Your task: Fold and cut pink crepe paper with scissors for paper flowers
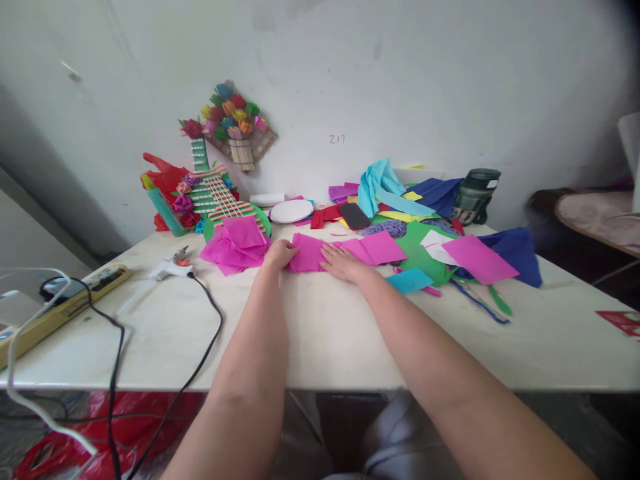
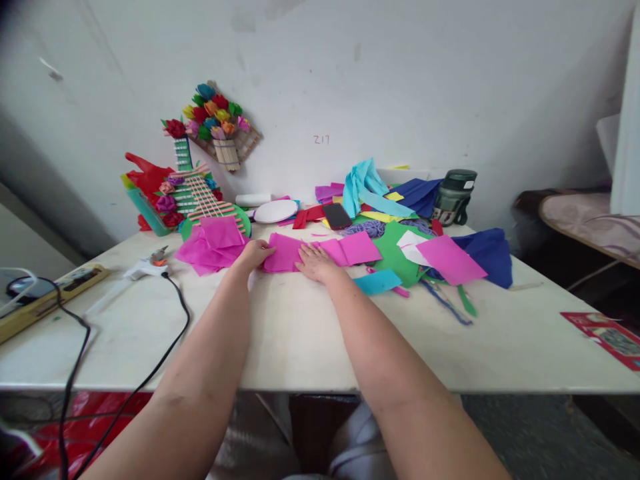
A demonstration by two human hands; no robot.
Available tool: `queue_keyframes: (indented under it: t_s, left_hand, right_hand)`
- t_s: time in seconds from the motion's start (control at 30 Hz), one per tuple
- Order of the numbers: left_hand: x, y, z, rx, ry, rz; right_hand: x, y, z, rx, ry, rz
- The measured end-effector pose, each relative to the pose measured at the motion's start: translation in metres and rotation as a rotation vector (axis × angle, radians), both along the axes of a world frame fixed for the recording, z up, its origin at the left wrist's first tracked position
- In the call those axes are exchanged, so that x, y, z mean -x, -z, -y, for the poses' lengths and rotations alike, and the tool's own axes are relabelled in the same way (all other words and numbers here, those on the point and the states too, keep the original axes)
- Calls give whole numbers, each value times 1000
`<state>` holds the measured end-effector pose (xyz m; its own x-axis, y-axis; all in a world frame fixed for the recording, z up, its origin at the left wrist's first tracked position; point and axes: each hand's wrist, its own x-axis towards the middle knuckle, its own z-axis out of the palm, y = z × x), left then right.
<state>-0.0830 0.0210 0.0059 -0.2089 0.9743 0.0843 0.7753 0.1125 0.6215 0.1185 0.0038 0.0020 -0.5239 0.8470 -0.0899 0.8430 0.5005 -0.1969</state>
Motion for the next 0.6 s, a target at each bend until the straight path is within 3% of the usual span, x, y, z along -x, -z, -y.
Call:
queue_keyframes:
  t_s: [0.17,0.43,0.53,0.6]
  left_hand:
    - [-3,-3,8,1,1,250]
    - [0,-6,11,39,11,357]
    - [2,-5,10,40,20,370]
    - [2,-5,10,42,20,357]
  right_hand:
    - [-1,-2,1,25,16,11]
    - [-1,-6,4,56,17,-12]
    - [-3,-4,1,79,27,-116]
    - [-7,-3,-4,121,48,-303]
